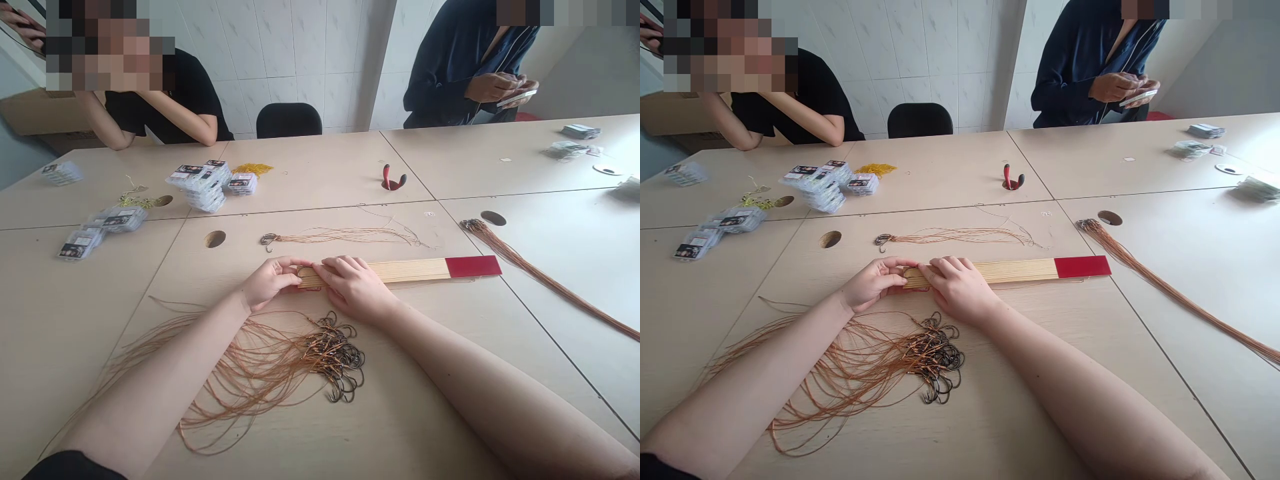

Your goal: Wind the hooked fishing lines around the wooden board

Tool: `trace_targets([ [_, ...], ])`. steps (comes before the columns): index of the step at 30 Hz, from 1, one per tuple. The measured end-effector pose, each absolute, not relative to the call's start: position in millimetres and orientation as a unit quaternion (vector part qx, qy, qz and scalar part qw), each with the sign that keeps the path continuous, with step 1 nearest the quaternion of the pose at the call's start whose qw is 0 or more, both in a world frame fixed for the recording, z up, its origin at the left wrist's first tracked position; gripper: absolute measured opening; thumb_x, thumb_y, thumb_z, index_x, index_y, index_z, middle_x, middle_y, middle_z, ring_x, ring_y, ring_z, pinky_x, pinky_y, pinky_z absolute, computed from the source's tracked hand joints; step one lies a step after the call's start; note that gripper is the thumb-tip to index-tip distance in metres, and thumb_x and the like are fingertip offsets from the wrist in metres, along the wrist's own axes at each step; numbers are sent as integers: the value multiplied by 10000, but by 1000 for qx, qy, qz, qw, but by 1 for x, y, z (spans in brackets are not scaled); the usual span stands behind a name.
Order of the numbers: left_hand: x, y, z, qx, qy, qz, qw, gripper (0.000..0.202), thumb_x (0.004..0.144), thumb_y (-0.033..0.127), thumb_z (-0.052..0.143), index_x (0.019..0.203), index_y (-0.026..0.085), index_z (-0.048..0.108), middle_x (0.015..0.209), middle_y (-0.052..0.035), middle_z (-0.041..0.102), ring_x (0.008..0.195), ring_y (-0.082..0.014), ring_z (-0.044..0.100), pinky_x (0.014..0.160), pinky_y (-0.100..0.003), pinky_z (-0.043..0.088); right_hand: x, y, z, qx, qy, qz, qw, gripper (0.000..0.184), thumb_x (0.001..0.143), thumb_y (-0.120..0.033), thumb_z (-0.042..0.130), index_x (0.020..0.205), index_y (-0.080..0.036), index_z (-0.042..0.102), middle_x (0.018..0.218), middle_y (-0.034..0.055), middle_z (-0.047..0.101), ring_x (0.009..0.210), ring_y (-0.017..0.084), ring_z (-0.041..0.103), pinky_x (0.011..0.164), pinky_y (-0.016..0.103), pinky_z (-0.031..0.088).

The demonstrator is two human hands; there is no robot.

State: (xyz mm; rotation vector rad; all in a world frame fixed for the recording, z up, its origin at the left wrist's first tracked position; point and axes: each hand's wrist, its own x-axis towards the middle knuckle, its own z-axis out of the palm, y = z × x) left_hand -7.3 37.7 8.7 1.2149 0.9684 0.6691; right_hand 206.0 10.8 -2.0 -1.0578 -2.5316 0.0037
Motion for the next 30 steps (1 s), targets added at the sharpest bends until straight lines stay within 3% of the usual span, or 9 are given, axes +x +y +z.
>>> trace_targets([
  [14,-8,39,9,518,436,276,682,345,692,95,581,1028,165,619,706,-15,622,694,-116,549,698,-250,432,206,12,-3,-374,-911,-1,176,440,891,-265,373,1321,-171,354,1125,117,511,1010,229,438,834,369,377],
  [19,-8,41,13,431,455,251,738,341,675,48,571,997,149,620,871,-59,651,752,-132,599,694,-247,494,207,14,0,-367,-917,13,158,445,902,-331,378,1324,-191,353,1069,110,526,981,221,455,823,362,398],
  [24,-3,38,24,299,468,241,796,350,661,-15,507,972,115,599,902,-86,648,764,-139,639,638,-191,537,212,10,20,-360,-912,116,159,416,918,-298,340,1332,-255,343,999,72,545,917,183,490,753,308,418],
  [30,9,25,30,206,470,220,829,235,692,19,473,888,89,581,707,-73,638,511,-90,614,465,-118,499,227,14,45,-325,-892,285,128,315,927,-313,321,1088,-245,583,825,29,564,717,131,514,641,263,404],
])
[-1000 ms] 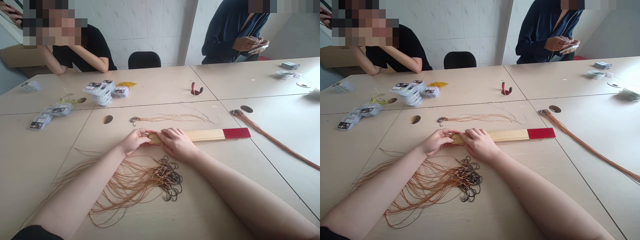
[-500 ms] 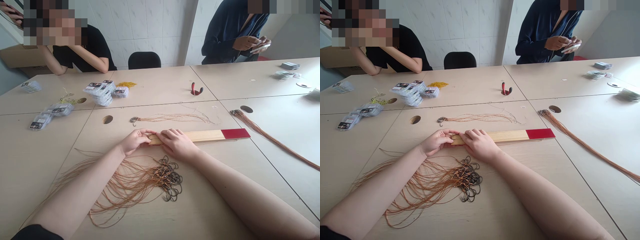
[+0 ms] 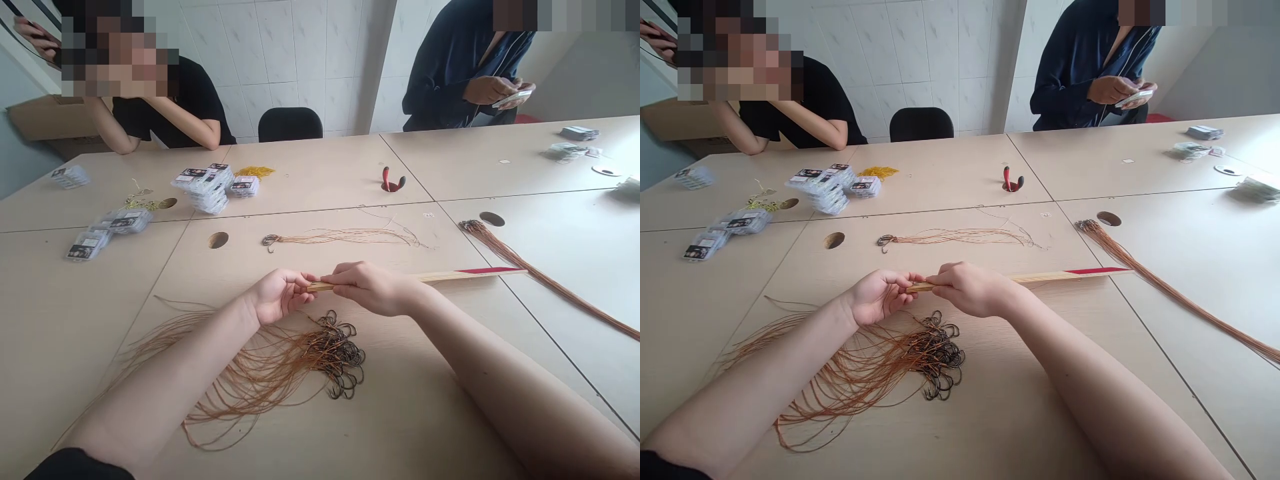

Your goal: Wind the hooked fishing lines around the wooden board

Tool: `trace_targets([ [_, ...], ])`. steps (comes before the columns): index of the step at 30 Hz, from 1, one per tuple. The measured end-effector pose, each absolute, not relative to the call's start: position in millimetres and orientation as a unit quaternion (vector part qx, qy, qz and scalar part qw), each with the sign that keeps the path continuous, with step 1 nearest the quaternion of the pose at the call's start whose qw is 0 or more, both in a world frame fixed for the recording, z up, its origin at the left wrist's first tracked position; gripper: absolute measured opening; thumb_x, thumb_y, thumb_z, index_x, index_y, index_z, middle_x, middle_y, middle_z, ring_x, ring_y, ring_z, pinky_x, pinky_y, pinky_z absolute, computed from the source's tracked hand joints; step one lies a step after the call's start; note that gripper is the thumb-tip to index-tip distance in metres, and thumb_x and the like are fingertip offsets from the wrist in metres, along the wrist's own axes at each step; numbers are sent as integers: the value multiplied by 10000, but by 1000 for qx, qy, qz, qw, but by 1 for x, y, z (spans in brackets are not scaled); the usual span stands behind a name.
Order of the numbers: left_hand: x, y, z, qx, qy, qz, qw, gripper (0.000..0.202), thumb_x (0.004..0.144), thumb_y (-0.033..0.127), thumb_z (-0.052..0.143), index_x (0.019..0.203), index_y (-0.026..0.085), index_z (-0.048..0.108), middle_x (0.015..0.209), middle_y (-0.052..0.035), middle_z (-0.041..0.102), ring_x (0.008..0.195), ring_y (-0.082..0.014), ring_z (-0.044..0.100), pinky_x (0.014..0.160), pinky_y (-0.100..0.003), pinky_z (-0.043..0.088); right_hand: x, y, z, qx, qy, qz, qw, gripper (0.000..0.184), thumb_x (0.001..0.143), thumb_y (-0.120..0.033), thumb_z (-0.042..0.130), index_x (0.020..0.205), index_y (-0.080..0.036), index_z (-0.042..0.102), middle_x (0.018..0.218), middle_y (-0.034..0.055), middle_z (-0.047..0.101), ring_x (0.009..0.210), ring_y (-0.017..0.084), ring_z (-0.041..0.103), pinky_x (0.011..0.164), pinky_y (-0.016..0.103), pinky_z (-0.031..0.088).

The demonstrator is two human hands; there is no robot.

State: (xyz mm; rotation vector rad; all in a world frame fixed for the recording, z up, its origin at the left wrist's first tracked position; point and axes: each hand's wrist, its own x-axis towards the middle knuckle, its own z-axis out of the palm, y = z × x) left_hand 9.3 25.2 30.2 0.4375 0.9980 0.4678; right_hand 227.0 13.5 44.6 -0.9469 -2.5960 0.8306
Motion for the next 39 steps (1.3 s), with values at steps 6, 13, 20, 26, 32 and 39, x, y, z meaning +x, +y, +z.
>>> trace_targets([
  [6,15,18,33,213,466,228,828,237,693,51,489,910,88,578,729,-104,664,611,-142,652,505,-155,521,233,15,52,-331,-880,319,117,297,915,-300,345,971,-225,626,784,24,556,678,126,502,610,259,398],
  [13,2,35,18,294,451,283,794,190,711,30,523,881,86,587,860,-102,666,823,-184,657,714,-206,533,211,12,19,-391,-897,116,169,357,913,-282,322,1228,-183,457,990,93,538,896,197,477,743,319,403],
  [20,-2,38,6,386,393,286,784,217,769,139,584,983,124,549,936,-95,654,870,-191,647,820,-293,493,209,14,0,-404,-897,-5,177,400,891,-248,348,1279,-161,390,1083,110,520,945,229,430,811,368,379],
  [26,1,37,5,403,405,293,766,229,767,149,583,988,123,529,931,-90,653,838,-184,653,823,-304,474,210,13,1,-398,-899,-17,182,405,903,-265,327,1285,-145,391,1096,116,519,953,233,425,809,376,387],
  [32,0,37,3,410,403,285,767,167,756,137,571,917,121,531,863,-74,660,854,-188,647,825,-299,463,210,11,5,-387,-903,19,186,405,896,-273,359,1280,-150,401,1078,114,523,943,223,439,813,381,406],
  [39,-7,39,3,388,363,274,802,250,728,129,508,976,117,532,894,-93,665,891,-216,635,828,-323,442,214,10,16,-380,-899,74,205,389,898,-274,371,1267,-162,419,1060,108,527,950,211,465,811,371,432],
])
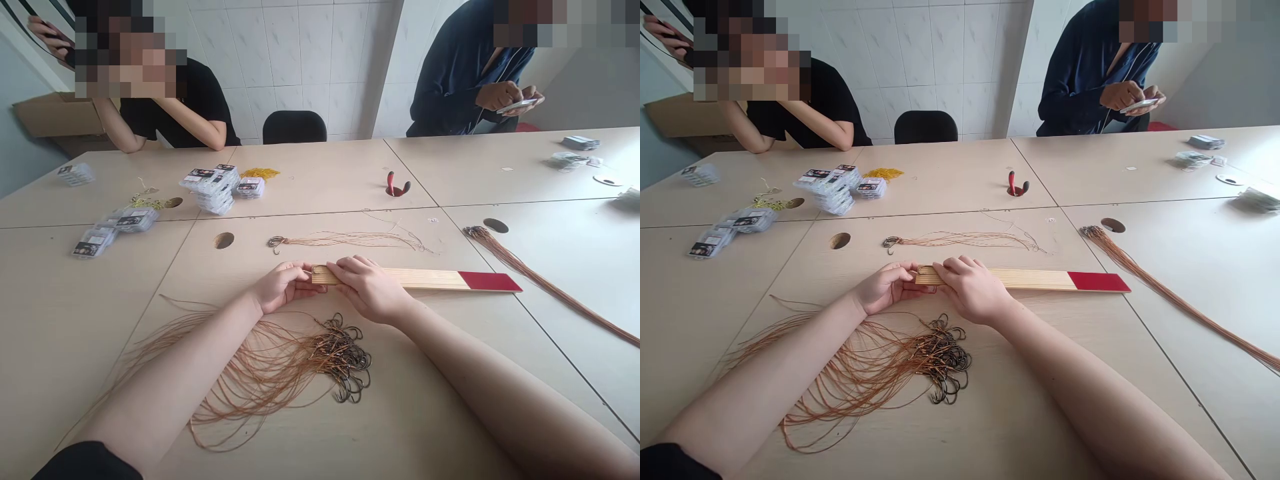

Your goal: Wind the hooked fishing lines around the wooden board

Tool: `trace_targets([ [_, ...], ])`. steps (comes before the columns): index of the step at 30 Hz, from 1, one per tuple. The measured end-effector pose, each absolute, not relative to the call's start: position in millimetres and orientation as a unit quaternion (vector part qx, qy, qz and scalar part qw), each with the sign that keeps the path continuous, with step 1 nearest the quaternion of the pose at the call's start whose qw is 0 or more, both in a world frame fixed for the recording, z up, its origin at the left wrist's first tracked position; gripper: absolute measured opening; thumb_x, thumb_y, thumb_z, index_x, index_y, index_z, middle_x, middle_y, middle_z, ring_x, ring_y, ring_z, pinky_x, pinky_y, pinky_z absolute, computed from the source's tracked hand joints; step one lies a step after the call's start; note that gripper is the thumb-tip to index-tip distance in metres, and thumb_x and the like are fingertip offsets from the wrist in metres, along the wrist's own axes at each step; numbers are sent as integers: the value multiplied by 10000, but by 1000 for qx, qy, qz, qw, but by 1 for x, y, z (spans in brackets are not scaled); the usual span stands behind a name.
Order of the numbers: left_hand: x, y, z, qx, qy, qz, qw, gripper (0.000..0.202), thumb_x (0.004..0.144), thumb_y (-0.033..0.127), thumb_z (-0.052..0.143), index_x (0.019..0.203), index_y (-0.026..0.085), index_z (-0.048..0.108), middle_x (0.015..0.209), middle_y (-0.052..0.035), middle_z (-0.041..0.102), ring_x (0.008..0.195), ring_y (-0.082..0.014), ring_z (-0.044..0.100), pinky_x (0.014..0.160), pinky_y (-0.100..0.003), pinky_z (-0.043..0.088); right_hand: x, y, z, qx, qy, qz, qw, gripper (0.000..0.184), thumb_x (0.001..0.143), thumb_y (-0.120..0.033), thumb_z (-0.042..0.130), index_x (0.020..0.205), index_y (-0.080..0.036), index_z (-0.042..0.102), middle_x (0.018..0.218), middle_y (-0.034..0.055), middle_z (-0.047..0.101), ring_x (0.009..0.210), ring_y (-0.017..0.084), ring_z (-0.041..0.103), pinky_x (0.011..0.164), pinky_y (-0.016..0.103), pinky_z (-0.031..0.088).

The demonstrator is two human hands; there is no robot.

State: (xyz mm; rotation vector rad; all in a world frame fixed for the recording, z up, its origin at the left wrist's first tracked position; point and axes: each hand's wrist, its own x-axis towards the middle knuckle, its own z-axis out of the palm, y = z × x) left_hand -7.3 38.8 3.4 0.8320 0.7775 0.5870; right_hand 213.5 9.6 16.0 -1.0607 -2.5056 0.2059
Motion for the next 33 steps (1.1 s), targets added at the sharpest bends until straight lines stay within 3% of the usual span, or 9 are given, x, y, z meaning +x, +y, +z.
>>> trace_targets([
  [6,-12,42,1,376,314,264,831,392,652,114,432,1030,59,516,935,-156,669,952,-254,609,898,-388,396,222,-4,53,-368,-873,150,283,398,900,-252,371,1285,-166,420,1133,99,508,1001,194,477,835,347,444],
  [12,-12,43,-5,386,325,261,823,382,694,110,436,1069,89,509,970,-142,661,966,-237,602,927,-401,386,237,-25,95,-290,-863,216,352,432,879,-212,407,1311,-191,402,1169,101,492,1013,201,500,845,363,448],
  [20,-13,43,-8,378,332,266,822,409,675,58,433,1072,102,520,1010,-123,653,991,-214,590,960,-397,377,258,-45,128,-265,-847,221,403,428,845,-197,450,1273,-211,465,1163,91,514,992,229,529,805,369,462],
  [27,-13,44,-9,374,331,271,823,411,686,47,425,1084,94,515,1014,-132,649,983,-212,596,941,-377,400,259,-40,124,-258,-848,220,407,434,837,-184,465,1271,-199,465,1161,88,513,994,221,517,824,372,449],
  [33,-10,45,-5,327,375,261,827,331,800,257,434,1033,44,535,1002,-193,642,994,-261,593,947,-375,396,229,-12,68,-343,-866,118,344,418,880,-215,394,1295,-163,413,1141,107,500,1000,211,476,852,374,424],
])
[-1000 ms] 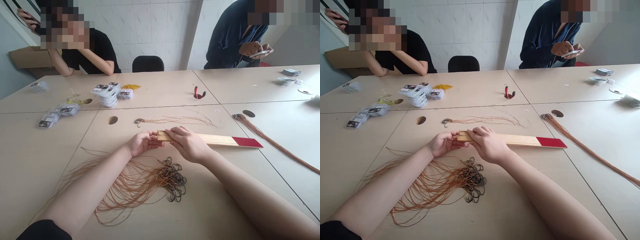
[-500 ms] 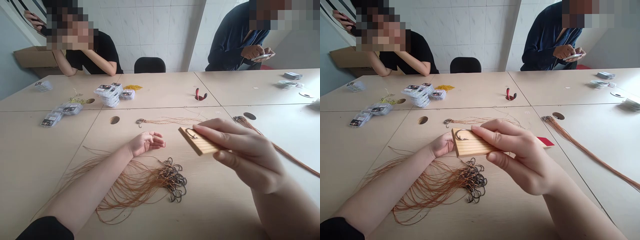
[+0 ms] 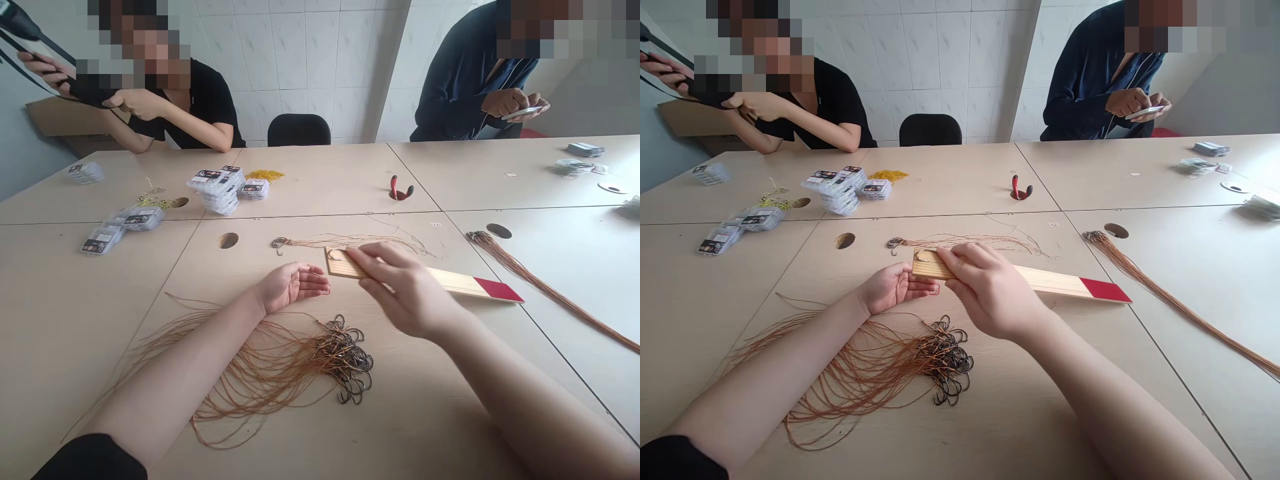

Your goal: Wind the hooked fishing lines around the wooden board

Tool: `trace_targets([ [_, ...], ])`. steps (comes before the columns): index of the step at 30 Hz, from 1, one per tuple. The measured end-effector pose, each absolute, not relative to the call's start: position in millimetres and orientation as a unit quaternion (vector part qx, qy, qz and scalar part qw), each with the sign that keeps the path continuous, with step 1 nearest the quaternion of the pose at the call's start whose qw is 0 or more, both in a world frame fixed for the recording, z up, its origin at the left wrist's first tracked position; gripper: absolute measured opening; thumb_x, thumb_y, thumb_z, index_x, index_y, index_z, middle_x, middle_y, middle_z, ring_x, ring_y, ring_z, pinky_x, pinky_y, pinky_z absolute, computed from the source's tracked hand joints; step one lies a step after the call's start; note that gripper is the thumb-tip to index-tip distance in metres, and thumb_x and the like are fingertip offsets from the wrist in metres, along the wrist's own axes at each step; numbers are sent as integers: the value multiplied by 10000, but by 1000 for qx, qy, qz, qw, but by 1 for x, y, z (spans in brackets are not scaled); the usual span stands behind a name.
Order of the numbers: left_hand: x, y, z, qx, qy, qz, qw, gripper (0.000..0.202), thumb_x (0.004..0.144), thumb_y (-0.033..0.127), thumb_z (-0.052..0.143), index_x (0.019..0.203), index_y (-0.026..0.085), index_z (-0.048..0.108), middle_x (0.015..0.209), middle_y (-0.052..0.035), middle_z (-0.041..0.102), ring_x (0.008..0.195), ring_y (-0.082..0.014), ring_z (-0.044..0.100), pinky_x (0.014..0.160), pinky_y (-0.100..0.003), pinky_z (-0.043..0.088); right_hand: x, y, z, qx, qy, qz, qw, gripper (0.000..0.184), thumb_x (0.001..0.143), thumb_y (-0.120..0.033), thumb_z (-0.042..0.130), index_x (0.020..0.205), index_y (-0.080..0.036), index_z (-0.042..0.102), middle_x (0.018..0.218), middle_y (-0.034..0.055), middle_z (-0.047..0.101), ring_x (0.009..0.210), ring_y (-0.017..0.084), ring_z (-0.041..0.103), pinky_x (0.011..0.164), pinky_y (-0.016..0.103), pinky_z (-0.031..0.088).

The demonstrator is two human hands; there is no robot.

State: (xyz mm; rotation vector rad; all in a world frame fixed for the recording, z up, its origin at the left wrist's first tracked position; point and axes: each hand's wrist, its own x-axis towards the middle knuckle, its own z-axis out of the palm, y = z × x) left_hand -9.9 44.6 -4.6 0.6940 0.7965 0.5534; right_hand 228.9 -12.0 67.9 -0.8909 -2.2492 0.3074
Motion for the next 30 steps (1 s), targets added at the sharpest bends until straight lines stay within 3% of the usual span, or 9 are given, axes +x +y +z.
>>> trace_targets([
  [7,-9,43,-1,332,321,276,843,311,754,218,463,1006,83,586,952,-127,662,934,-217,609,924,-378,418,215,12,1,-364,-907,36,209,399,877,-227,367,1265,-149,422,1060,121,535,937,230,459,806,395,410],
  [11,-4,38,3,420,332,262,803,304,733,139,547,1032,127,599,1001,-87,641,945,-174,585,944,-359,401,214,9,1,-365,-906,29,211,408,875,-241,378,1275,-164,405,1054,119,537,933,232,457,798,392,402],
  [17,2,35,3,512,344,238,750,240,756,176,576,987,131,625,1006,-83,636,920,-162,577,915,-338,410,210,6,3,-367,-907,31,205,408,869,-241,395,1271,-170,408,1044,117,540,936,235,456,791,380,396],
  [30,1,33,-1,517,362,270,727,223,752,177,606,966,124,637,996,-91,652,871,-157,607,852,-307,458,214,10,-2,-356,-910,-19,211,408,874,-277,412,1265,-160,425,1082,118,530,959,235,454,785,378,398],
])
